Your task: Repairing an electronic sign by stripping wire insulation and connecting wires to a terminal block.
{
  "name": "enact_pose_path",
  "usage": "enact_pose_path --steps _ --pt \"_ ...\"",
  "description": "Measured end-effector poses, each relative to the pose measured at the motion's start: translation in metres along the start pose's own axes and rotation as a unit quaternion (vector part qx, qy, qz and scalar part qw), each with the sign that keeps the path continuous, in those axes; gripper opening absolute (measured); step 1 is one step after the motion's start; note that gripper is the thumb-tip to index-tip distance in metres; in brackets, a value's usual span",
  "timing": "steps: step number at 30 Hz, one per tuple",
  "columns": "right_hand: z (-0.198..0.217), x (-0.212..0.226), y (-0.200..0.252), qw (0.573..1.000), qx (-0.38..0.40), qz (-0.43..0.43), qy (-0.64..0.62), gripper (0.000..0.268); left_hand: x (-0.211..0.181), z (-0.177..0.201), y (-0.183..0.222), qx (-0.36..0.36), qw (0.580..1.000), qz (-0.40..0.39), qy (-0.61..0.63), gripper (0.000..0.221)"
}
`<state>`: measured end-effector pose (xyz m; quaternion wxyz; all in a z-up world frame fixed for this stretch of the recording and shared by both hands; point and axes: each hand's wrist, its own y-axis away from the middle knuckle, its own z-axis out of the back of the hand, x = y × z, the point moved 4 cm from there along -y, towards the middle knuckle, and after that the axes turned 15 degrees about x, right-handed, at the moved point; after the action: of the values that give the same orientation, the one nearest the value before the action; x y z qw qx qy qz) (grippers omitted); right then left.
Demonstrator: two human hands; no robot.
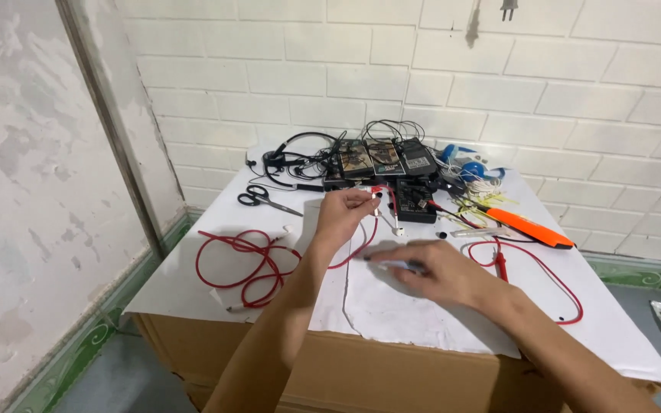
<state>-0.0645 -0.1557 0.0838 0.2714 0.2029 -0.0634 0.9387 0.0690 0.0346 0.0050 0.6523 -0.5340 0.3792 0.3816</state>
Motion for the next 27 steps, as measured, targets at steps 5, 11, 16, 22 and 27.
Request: enact_pose_path --steps 5,11,16,22,27 --pt "0.004 -0.059 -0.027 0.994 -0.076 0.013 0.077 0.029 0.025 0.008 -0.003 0.003 0.995 0.085 0.041 0.042" --pt "-0.01 -0.112 -0.045 0.981 -0.124 0.045 0.142 0.037 0.027 0.013 -0.002 0.025 0.982 0.146 0.113 0.041" --pt "-0.012 -0.103 -0.031 0.975 -0.126 0.031 0.178 0.037 0.031 0.009 0.0 0.06 0.979 0.151 0.124 0.037" --pt "-0.009 -0.086 -0.028 0.975 -0.128 0.003 0.184 0.037 0.02 0.004 0.003 0.069 0.982 0.124 0.12 0.038" --pt "-0.009 -0.084 -0.029 0.982 -0.08 -0.009 0.168 0.032 0.016 0.013 -0.002 0.058 0.984 0.113 0.123 0.041"
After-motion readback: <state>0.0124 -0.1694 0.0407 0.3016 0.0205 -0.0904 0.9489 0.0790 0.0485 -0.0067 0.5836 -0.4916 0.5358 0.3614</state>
